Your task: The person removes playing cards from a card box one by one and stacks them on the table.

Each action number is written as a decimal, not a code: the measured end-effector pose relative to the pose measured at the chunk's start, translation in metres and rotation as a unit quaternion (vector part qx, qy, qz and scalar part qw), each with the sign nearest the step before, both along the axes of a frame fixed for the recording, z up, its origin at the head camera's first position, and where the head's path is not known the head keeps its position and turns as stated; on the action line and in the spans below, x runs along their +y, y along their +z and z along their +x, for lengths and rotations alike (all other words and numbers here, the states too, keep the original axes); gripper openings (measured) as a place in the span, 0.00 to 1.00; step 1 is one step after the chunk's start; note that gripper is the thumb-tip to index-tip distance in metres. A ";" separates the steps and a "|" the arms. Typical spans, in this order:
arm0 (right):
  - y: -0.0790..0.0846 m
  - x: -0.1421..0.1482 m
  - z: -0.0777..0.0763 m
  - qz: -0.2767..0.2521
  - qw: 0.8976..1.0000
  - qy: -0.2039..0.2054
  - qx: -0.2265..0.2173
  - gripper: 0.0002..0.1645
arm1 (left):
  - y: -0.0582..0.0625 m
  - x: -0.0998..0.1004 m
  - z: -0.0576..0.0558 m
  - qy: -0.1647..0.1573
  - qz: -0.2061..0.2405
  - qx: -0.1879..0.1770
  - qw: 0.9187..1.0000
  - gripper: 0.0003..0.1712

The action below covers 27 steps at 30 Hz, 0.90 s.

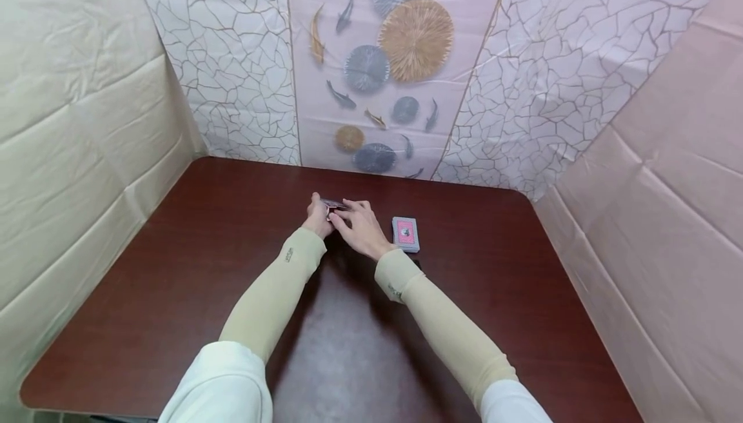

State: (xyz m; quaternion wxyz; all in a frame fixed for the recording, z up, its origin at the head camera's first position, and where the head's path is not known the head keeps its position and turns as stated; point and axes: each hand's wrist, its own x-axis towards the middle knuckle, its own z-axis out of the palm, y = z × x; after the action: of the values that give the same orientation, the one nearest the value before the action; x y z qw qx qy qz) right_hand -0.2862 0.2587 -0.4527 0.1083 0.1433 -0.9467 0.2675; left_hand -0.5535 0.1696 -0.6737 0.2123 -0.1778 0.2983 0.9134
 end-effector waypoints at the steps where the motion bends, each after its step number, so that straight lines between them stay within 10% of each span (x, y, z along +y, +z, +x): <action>1: 0.000 -0.001 0.000 -0.007 1.000 -0.001 0.007 0.27 | 0.012 -0.001 0.009 0.002 -0.004 -0.003 1.000 0.48; 6: -0.005 -0.003 0.000 -0.015 0.998 -0.011 0.068 0.28 | 0.070 -0.011 0.064 0.012 -0.033 -0.013 0.999 0.42; 9: -0.006 -0.005 0.001 -0.017 0.995 -0.020 0.092 0.27 | 0.084 -0.015 0.078 0.021 -0.035 -0.012 0.999 0.38; 20: 0.019 -0.006 0.002 0.009 0.999 0.004 0.031 0.17 | 0.081 -0.014 0.063 0.029 -0.046 -0.037 0.998 0.44; 27: 0.038 -0.003 0.003 0.060 0.995 -0.007 -0.081 0.24 | 0.085 -0.024 0.067 0.040 -0.053 -0.041 0.997 0.37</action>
State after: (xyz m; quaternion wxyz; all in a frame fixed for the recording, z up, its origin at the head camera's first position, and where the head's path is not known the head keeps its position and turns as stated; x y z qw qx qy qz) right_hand -0.2829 0.2554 -0.4142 0.0242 0.1210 -0.9676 0.2203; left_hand -0.4866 0.1455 -0.5884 0.1776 -0.2377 0.3298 0.8962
